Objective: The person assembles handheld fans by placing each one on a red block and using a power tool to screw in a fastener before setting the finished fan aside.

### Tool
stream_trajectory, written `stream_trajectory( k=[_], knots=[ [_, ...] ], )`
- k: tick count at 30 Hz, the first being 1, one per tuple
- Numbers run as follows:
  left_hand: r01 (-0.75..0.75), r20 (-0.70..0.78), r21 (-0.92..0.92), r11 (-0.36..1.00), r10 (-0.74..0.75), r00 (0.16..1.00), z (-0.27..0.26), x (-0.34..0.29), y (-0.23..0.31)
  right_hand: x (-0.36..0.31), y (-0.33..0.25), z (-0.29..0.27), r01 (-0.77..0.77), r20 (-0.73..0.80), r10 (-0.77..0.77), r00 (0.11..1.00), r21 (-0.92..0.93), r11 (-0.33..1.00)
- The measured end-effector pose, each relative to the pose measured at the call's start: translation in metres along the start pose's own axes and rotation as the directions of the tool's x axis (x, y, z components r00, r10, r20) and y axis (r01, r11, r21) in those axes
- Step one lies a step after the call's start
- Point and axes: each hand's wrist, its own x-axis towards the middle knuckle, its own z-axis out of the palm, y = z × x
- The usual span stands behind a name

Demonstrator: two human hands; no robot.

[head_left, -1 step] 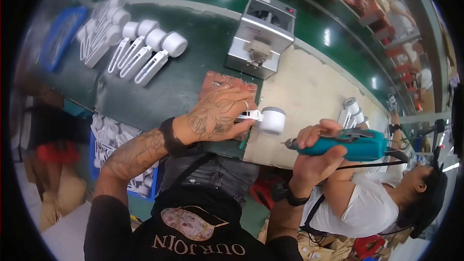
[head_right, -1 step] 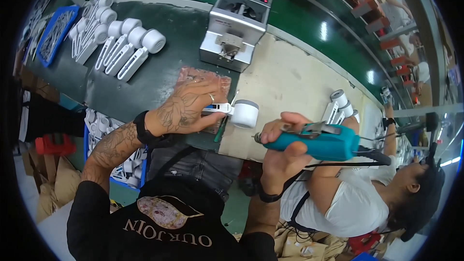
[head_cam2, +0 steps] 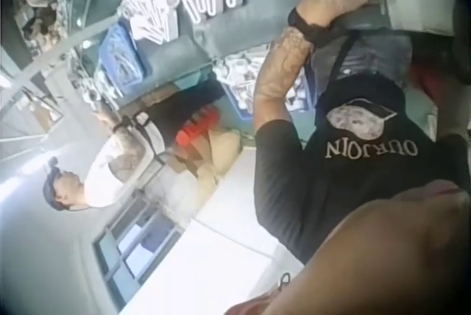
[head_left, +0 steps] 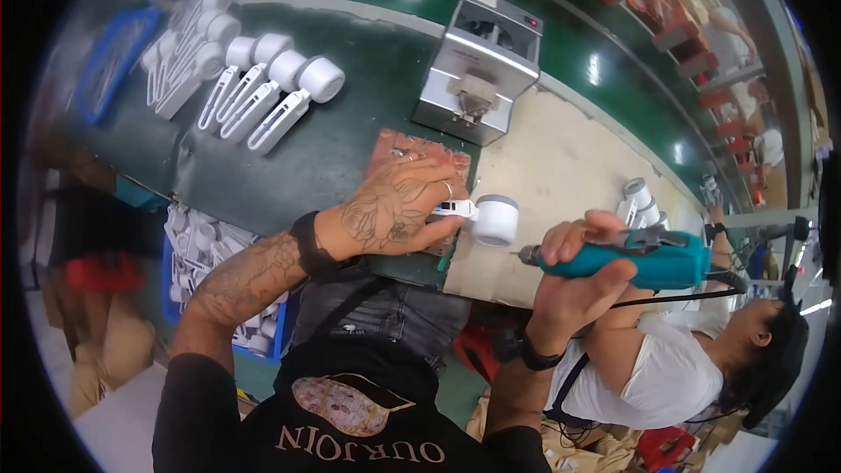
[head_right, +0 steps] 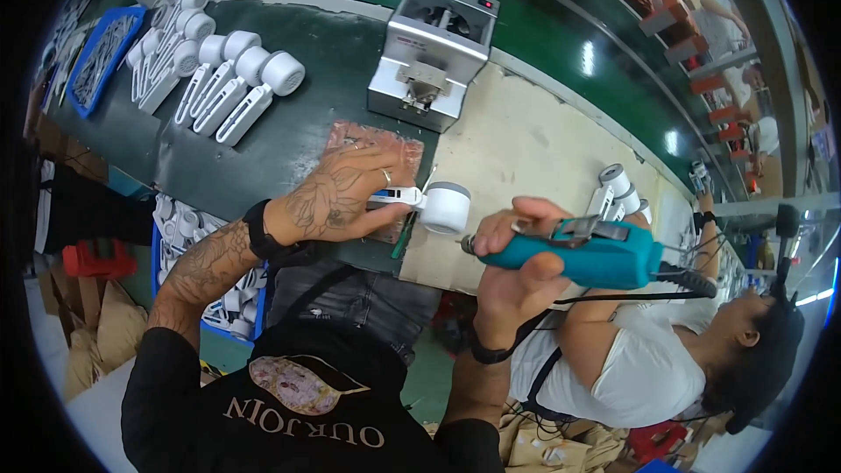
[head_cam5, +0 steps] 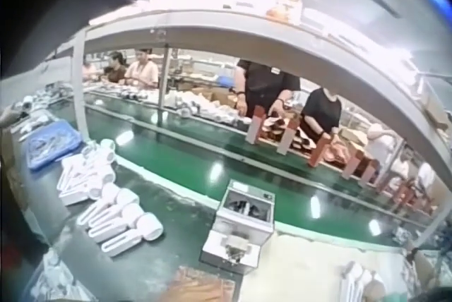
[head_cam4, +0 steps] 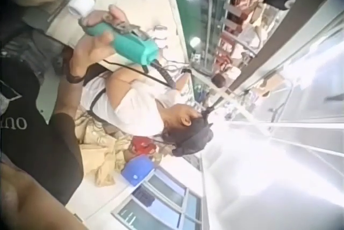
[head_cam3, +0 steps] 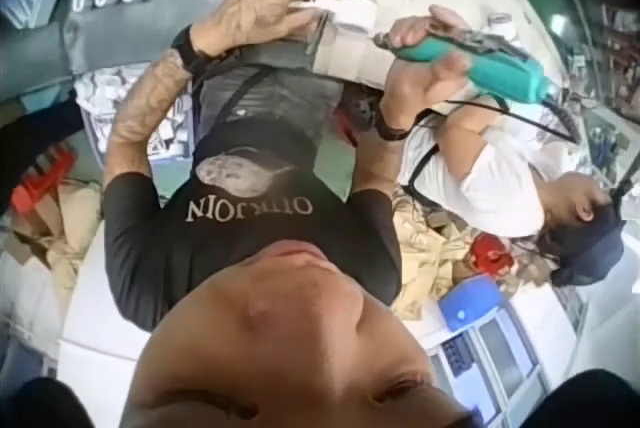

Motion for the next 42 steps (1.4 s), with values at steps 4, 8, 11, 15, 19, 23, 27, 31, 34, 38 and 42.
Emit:
stream_trajectory(
  k=[4, 8, 11, 15, 19, 23, 27, 31, 34, 38, 42],
  knots=[
    [0.008, -0.008, 0.018, 1.0, -0.007, 1.0, -0.012, -0.005, -0.012, 0.042, 0.011, 0.044, 0.013, 0.106, -0.018, 0.994, 0.047, 0.999],
    [0.161, 0.029, 0.069, 0.984, -0.164, 0.986, -0.008, -0.005, -0.028, 0.077, 0.037, 0.08, 0.028, 0.082, -0.03, 0.996, 0.02, 0.999],
    [0.079, 0.041, 0.039, 0.996, -0.08, 0.996, -0.016, -0.002, -0.016, 0.096, 0.054, 0.092, 0.086, 0.094, -0.082, 0.992, -0.041, 0.995],
    [0.042, 0.007, 0.04, 0.998, -0.042, 0.999, -0.009, -0.009, -0.025, 0.116, 0.07, 0.107, 0.078, 0.103, -0.063, 0.993, -0.145, 0.986],
    [0.064, -0.003, 0.027, 0.998, -0.063, 0.998, -0.008, -0.009, -0.027, 0.115, 0.087, 0.109, 0.043, 0.124, -0.026, 0.992, -0.133, 0.99],
    [0.071, 0.009, 0.013, 0.997, -0.071, 0.997, -0.007, -0.008, -0.026, 0.111, 0.094, 0.106, 0.071, 0.124, -0.058, 0.991, -0.099, 0.993],
    [0.089, -0.007, 0.065, 0.994, -0.088, 0.996, -0.002, -0.013, -0.03, 0.091, 0.085, 0.104, -0.039, 0.117, 0.054, 0.992, -0.128, 0.991],
    [0.064, -0.008, 0.06, 0.996, -0.064, 0.998, -0.004, -0.01, -0.029, 0.065, 0.056, 0.082, -0.037, 0.121, 0.045, 0.992, -0.073, 0.997],
    [0.1, 0.056, 0.086, 0.991, -0.105, 0.993, -0.004, -0.009, -0.028, 0.059, 0.059, 0.075, -0.042, 0.15, 0.052, 0.987, -0.067, 0.997],
    [0.118, -0.02, 0.106, 0.987, -0.117, 0.993, -0.002, -0.012, -0.028, 0.055, 0.062, 0.076, -0.045, 0.146, 0.051, 0.988, -0.045, 0.998],
    [0.107, 0.0, 0.072, 0.992, -0.107, 0.994, -0.003, -0.01, -0.027, 0.052, 0.065, 0.075, -0.064, 0.147, 0.071, 0.987, -0.048, 0.997]
  ],
)
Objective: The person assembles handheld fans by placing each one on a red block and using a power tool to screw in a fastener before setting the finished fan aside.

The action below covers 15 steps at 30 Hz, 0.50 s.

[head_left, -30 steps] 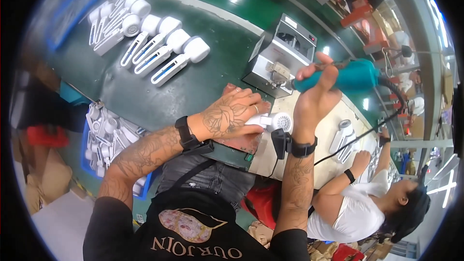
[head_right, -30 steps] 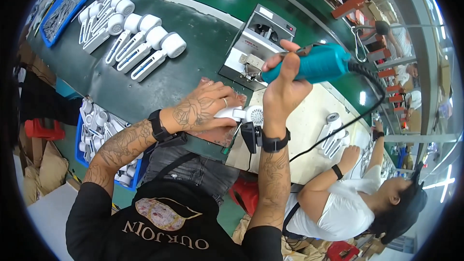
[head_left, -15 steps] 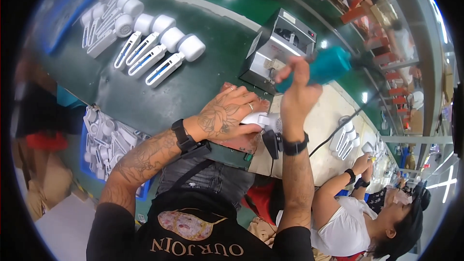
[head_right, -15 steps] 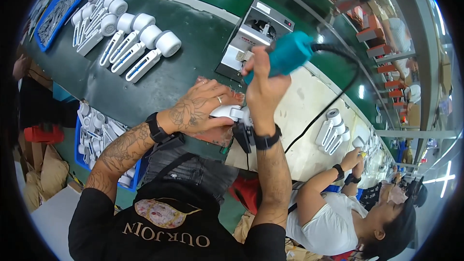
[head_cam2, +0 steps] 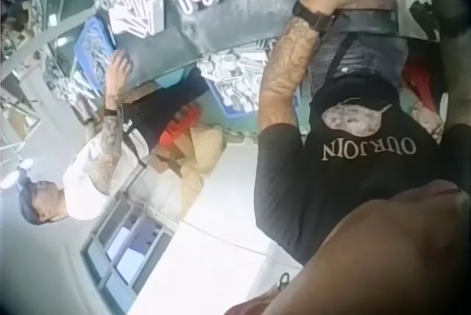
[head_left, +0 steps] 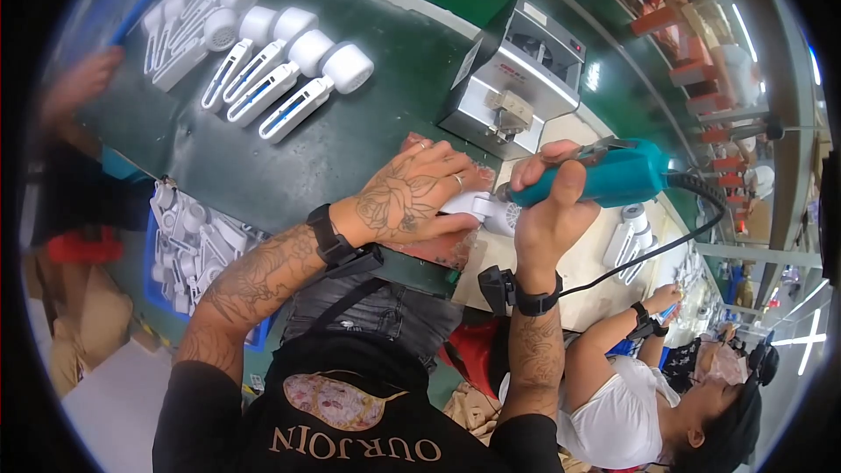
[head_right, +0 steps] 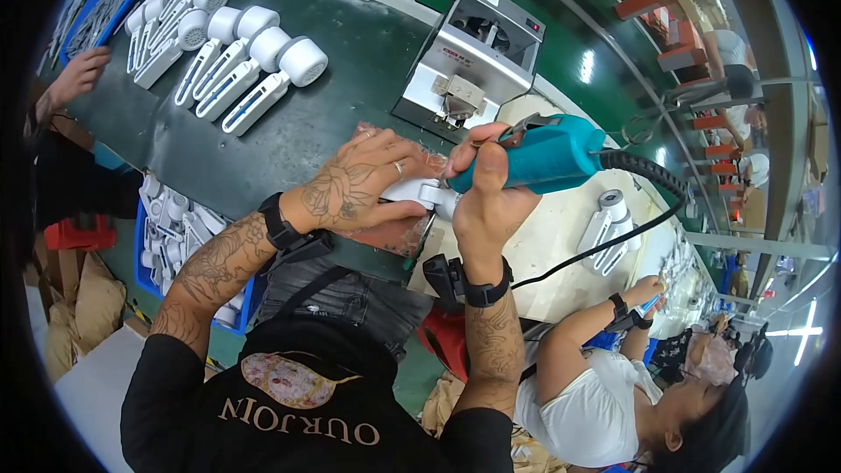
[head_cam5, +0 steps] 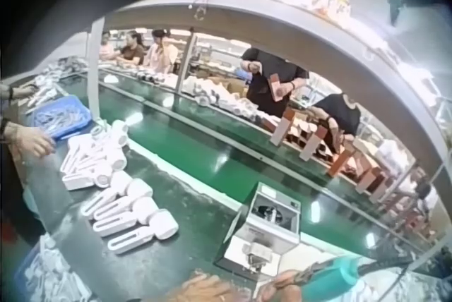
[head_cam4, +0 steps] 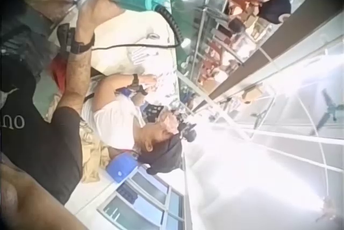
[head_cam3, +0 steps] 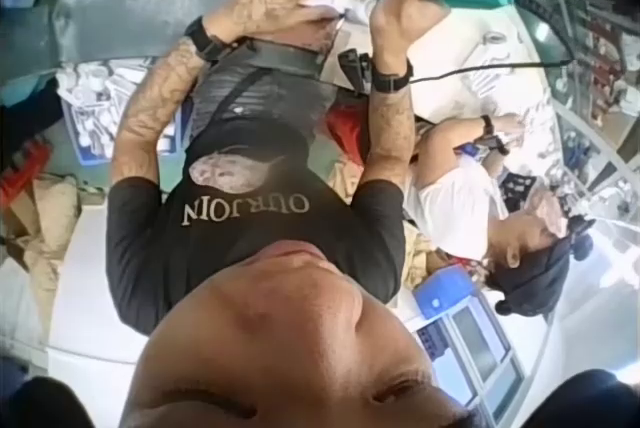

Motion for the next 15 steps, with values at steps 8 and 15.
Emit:
stream_trajectory(
  k=[8, 15],
  knots=[
    [-0.021, 0.006, 0.054, 0.998, 0.021, 1.0, 0.0, 0.0, 0.001, -0.001, 0.011, 0.0, -0.048, 0.045, 0.045, 0.998, 0.066, 0.997],
    [-0.014, 0.024, 0.024, 1.0, 0.013, 1.0, -0.004, 0.001, 0.002, 0.009, -0.002, 0.006, -0.107, -0.017, 0.107, 0.994, -0.017, 0.994]
  ],
)
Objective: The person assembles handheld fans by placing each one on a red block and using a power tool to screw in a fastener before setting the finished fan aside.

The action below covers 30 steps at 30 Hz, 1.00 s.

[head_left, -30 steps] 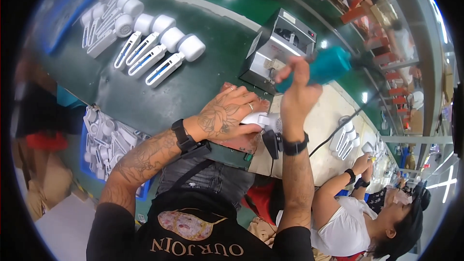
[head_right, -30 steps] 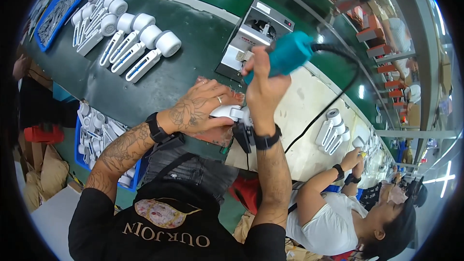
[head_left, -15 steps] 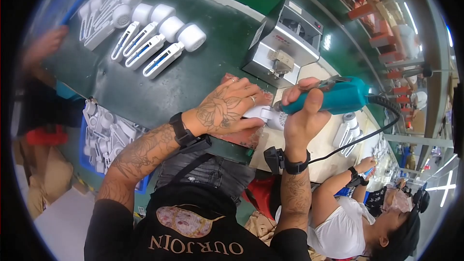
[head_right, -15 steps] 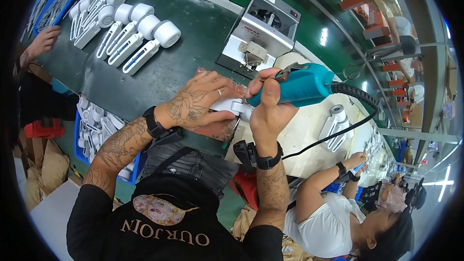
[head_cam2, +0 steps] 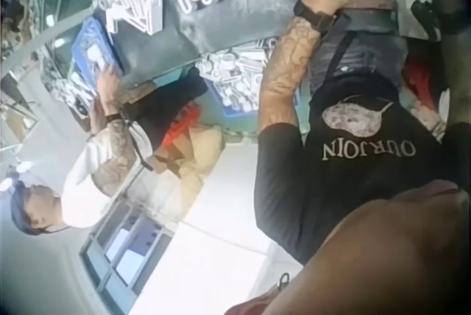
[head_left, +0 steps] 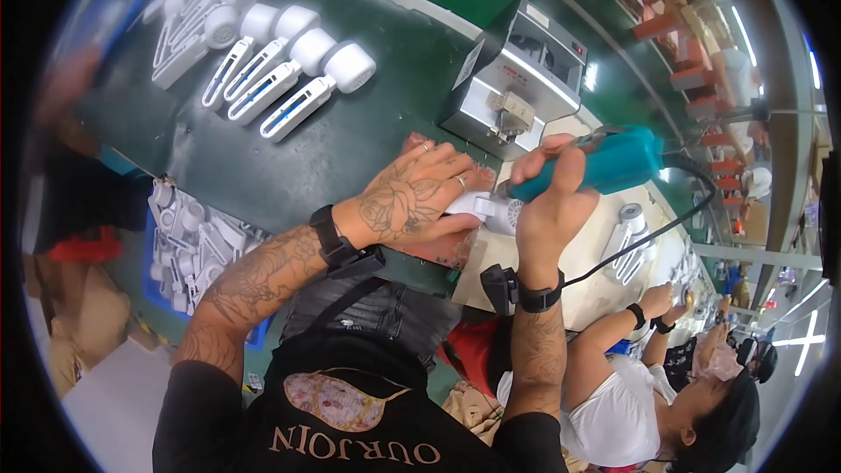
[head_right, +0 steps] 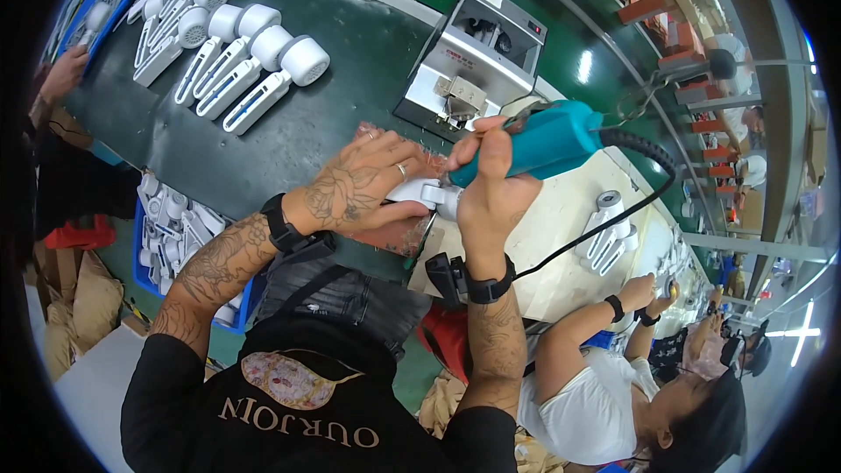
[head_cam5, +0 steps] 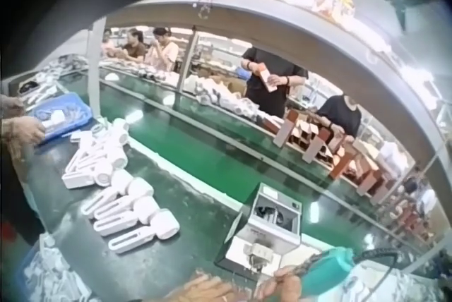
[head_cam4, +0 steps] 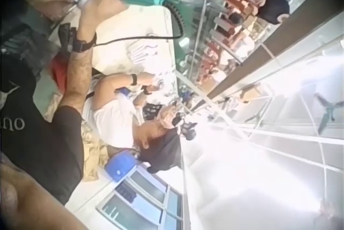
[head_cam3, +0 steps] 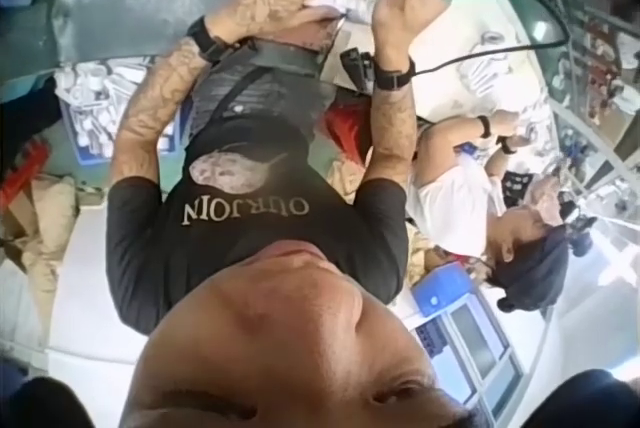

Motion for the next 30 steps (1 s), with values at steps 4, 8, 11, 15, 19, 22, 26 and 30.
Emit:
stream_trajectory(
  k=[4, 8, 11, 15, 19, 22, 26, 30],
  knots=[
    [0.004, -0.026, -0.007, 1.0, -0.005, 1.0, 0.004, -0.004, -0.003, 0.03, -0.009, 0.015, 0.125, -0.088, -0.129, 0.988, -0.049, 0.991],
    [-0.006, -0.041, -0.052, 0.999, 0.004, 0.999, 0.001, -0.005, 0.0, 0.057, 0.007, 0.023, 0.217, -0.077, -0.223, 0.972, -0.078, 0.973],
    [-0.022, -0.06, -0.079, 0.997, 0.017, 0.998, 0.0, -0.002, 0.003, 0.061, 0.018, 0.022, 0.245, -0.039, -0.248, 0.968, -0.055, 0.968],
    [-0.028, -0.064, -0.081, 0.996, 0.023, 0.998, -0.004, -0.001, 0.005, 0.057, 0.017, 0.02, 0.199, 0.0, -0.199, 0.98, 0.001, 0.98],
    [0.005, -0.096, -0.054, 0.999, -0.01, 0.995, 0.001, -0.006, -0.002, 0.027, -0.009, 0.021, 0.047, -0.054, -0.053, 0.997, -0.107, 0.993],
    [-0.034, -0.116, -0.048, 0.998, 0.028, 0.993, 0.007, -0.003, -0.003, -0.005, -0.014, -0.003, 0.098, -0.05, -0.099, 0.994, -0.021, 0.995],
    [-0.013, -0.091, -0.062, 0.998, 0.007, 0.996, 0.004, -0.003, -0.003, -0.027, -0.014, -0.017, 0.093, 0.034, -0.096, 0.995, 0.084, 0.992],
    [-0.018, -0.1, -0.06, 0.998, 0.012, 0.995, 0.007, -0.004, -0.003, -0.031, -0.008, -0.016, 0.1, 0.023, -0.101, 0.995, 0.053, 0.994]
  ],
)
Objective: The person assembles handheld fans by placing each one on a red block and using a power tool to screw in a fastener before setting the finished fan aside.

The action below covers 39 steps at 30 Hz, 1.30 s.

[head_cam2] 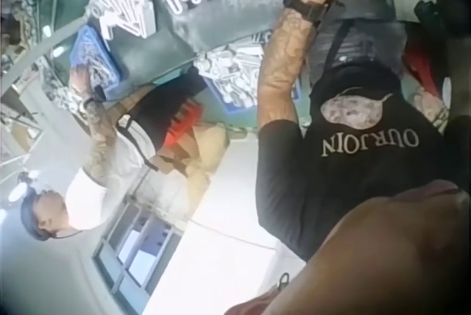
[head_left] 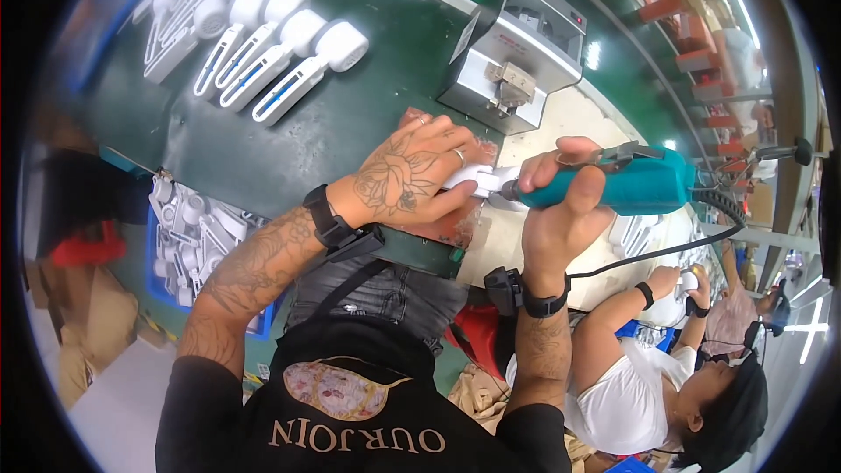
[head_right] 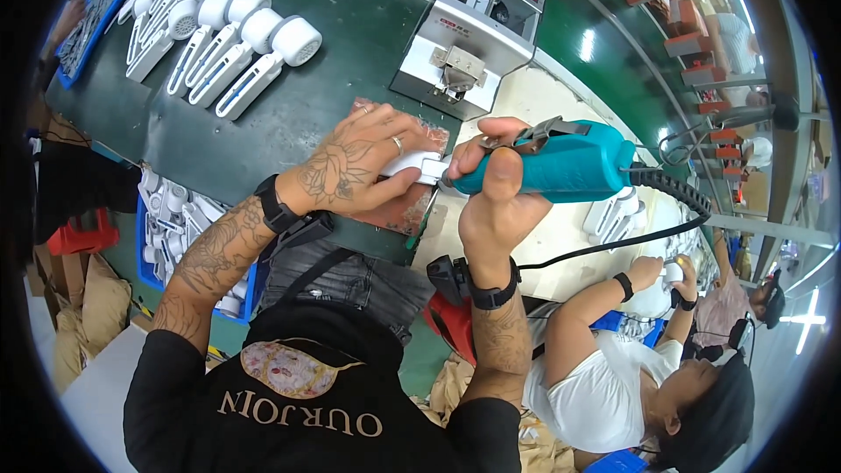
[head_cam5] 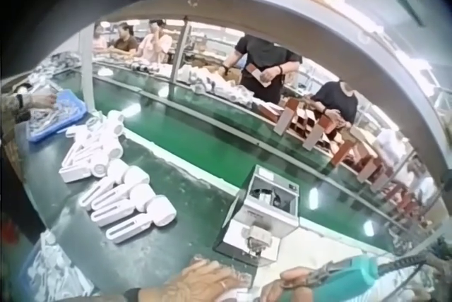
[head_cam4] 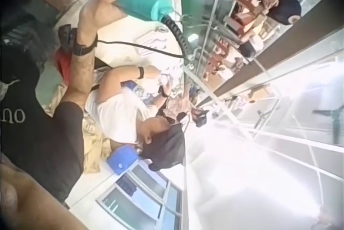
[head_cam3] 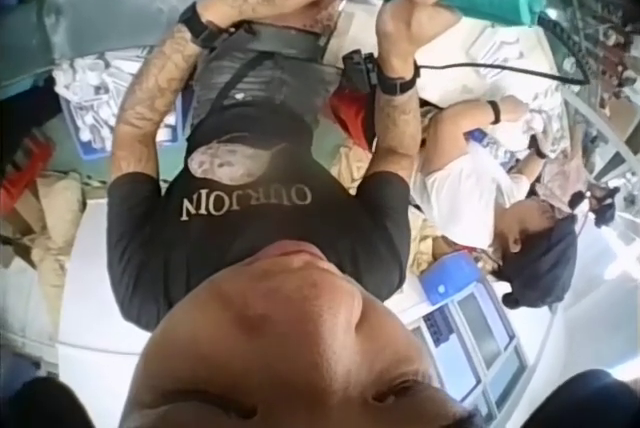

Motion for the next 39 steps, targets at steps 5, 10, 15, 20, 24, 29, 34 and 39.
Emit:
stream_trajectory(
  k=[5, 10, 15, 20, 24, 29, 34, 39],
  knots=[
    [-0.012, 0.004, 0.005, 1.0, 0.012, 1.0, -0.004, 0.0, 0.0, -0.001, 0.004, 0.003, -0.01, 0.032, 0.01, 0.999, -0.007, 1.0],
    [-0.013, 0.02, 0.031, 0.999, 0.012, 1.0, -0.002, 0.005, -0.002, 0.0, 0.014, 0.003, -0.055, 0.048, 0.053, 0.997, 0.04, 0.998],
    [-0.035, -0.005, 0.065, 0.997, 0.036, 0.999, -0.009, 0.006, -0.001, -0.002, 0.014, 0.007, -0.044, 0.014, 0.043, 0.999, 0.096, 0.994],
    [-0.173, -0.069, 0.125, 0.977, 0.183, 0.981, -0.005, 0.0, 0.004, -0.018, 0.019, -0.007, -0.099, -0.102, 0.099, 0.99, 0.003, 0.995],
    [-0.305, -0.047, 0.144, 0.941, 0.314, 0.948, -0.018, -0.026, 0.023, -0.037, -0.024, -0.006, 0.03, -0.048, -0.018, 0.999, 0.271, 0.962],
    [0.287, -0.507, -0.079, 0.955, -0.286, 0.813, -0.107, -0.068, -0.016, -0.08, -0.036, -0.018, 0.117, -0.126, -0.113, 0.986, 0.027, 0.993],
    [0.645, -0.763, 0.306, 0.701, -0.225, 0.606, -0.191, -0.146, -0.064, -0.092, -0.018, -0.039, 0.066, -0.147, -0.08, 0.986, -0.096, 0.993],
    [0.614, -0.679, 0.458, 0.643, -0.192, 0.708, -0.172, -0.166, -0.113, -0.089, -0.035, -0.057, 0.049, -0.238, -0.059, 0.97, -0.05, 0.998]
  ],
)
